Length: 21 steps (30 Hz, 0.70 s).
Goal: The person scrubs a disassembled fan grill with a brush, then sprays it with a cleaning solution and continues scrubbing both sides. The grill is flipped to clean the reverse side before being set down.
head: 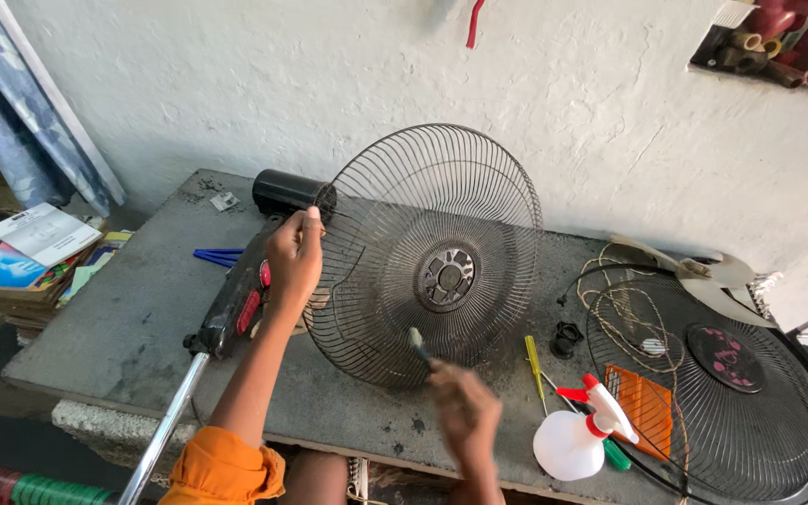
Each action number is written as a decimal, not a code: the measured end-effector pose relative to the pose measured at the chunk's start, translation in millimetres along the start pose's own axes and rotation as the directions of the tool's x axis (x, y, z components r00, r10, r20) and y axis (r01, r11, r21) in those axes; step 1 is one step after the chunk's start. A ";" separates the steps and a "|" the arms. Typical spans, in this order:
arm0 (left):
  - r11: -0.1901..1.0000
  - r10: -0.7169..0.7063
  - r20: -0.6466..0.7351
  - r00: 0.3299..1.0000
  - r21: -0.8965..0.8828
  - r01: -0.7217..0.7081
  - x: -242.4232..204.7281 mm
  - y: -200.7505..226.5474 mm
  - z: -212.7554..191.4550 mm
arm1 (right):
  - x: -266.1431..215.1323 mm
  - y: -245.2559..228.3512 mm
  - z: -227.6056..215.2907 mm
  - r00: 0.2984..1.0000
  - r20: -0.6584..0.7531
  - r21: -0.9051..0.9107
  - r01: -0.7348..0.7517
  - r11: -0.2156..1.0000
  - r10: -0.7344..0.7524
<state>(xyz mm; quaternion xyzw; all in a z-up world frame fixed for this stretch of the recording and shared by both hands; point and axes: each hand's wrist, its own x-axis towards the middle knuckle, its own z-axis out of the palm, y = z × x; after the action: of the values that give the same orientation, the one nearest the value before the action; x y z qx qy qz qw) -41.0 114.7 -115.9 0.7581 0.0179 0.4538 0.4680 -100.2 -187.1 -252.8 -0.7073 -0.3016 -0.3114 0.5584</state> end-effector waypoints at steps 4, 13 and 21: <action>0.998 -0.056 0.034 0.998 -0.039 0.057 -4.7 -7.3 -5.1 | 28.4 29.5 -32.1 0.959 -0.277 -0.277 -0.136 0.951 0.056; 0.999 0.052 -0.003 0.999 0.014 -0.052 -1.6 -2.1 -2.2 | -6.5 -3.9 -26.5 0.987 -0.023 -0.260 -0.161 0.952 0.160; 0.998 0.011 0.038 0.999 -0.054 -0.009 -8.1 9.6 -3.1 | 44.2 10.8 -31.6 0.959 -0.276 -0.366 -0.045 0.930 -0.062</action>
<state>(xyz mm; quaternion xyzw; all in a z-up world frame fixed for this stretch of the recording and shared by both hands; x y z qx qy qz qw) -51.7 107.8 -113.9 0.7538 -0.0072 0.4420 0.4862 -67.5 -216.6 -219.2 -0.7462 -0.1580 -0.4627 0.4518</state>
